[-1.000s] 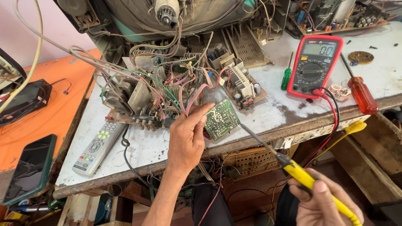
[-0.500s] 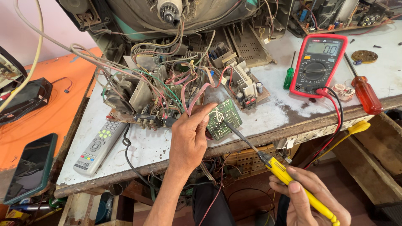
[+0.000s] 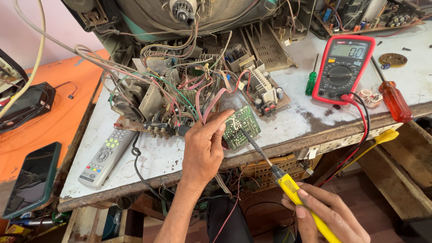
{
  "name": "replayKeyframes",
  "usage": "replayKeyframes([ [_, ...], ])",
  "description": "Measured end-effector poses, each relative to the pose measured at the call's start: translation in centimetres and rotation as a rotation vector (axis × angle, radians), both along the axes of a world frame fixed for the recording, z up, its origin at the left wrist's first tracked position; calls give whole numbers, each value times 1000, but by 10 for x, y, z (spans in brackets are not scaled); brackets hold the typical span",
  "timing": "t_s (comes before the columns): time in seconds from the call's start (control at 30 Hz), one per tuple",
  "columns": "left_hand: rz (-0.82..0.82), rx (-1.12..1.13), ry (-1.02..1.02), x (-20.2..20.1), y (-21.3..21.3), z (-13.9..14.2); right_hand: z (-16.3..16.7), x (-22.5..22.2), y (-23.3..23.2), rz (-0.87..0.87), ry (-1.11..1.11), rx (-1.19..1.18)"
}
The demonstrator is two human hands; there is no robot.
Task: The person works at a cluttered electronics repair bench on the internal circuitry of an opened CRT television. They first handle a small component board and its wiring, then use a soldering iron to solder and desolder joints on a green circuit board, holding the board steady with one hand while working the iron with the other.
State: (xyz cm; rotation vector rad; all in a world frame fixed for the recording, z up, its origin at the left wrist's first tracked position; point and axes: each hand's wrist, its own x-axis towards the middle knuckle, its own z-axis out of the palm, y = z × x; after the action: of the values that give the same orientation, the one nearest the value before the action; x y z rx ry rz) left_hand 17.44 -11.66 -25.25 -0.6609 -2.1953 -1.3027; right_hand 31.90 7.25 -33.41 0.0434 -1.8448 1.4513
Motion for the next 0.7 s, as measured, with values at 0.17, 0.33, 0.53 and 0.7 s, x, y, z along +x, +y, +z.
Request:
replayKeyframes([
  [0.17,-2,-7,14,0,-1,0,4,-1,0,-17,2,-4],
  [0.33,18,-11,-9,1,-1,-1,2,0,2,-9,22,29],
  [0.53,-3,-8,45,0,-2,-2,1,-4,-1,3,48,10],
  [0.7,8,-12,11,0,-2,-1,4,-3,0,7,20,14],
])
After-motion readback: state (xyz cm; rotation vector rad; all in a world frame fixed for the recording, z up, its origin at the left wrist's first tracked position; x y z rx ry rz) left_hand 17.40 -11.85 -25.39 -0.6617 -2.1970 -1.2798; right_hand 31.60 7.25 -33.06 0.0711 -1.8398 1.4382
